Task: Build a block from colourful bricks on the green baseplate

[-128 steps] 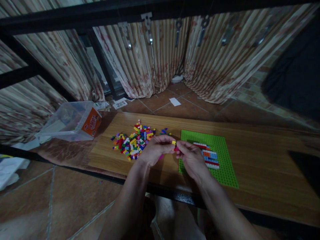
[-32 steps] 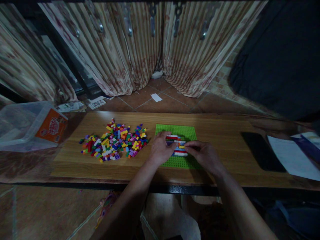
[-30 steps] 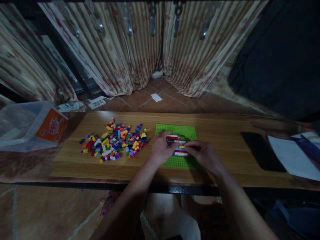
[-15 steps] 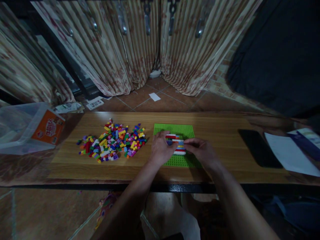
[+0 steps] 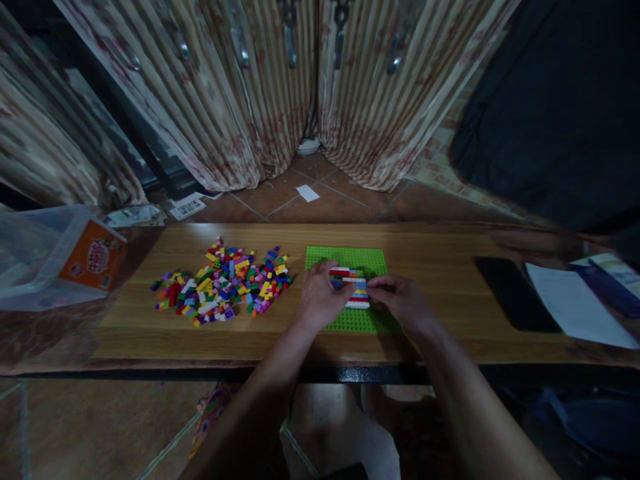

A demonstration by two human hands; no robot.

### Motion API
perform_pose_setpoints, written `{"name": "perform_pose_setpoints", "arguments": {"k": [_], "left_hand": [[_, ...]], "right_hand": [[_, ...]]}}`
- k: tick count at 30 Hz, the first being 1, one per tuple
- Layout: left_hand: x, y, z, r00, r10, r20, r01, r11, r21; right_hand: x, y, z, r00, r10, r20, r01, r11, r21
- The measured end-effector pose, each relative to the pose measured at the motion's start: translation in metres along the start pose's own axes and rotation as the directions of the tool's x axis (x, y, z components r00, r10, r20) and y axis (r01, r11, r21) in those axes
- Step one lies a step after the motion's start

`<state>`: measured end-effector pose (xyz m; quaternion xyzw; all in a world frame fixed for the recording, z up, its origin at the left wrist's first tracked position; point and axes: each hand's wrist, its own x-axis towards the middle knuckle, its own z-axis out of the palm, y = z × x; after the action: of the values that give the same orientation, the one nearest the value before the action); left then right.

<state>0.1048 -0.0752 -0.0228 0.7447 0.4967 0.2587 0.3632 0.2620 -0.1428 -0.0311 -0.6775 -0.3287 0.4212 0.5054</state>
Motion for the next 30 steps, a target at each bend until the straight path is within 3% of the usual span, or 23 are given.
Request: {"name": "perform_pose_setpoints", "arguments": {"k": [19,25,30], "left_hand": [[0.000,0.005,0.004,0.998,-0.063,-0.012,0.063,0.998,0.011],[-0.001,-0.007,-0.003,1.000,-0.018,0.001,0.018,0.991,-0.136],[0.014,-0.031,-0.016,0.997,-0.071,-0.037,0.053,0.931,-0.361]], "right_hand": [[0.001,-0.005,0.005,0.997,0.065,-0.029,-0.064,0.998,0.026],[0.003,-0.003,-0.001,0.996,0.090,0.002,-0.090,0.994,0.062],[0.007,-0.004,-0.005,0.990,0.084,-0.109,-0.066,0.985,0.162]]}}
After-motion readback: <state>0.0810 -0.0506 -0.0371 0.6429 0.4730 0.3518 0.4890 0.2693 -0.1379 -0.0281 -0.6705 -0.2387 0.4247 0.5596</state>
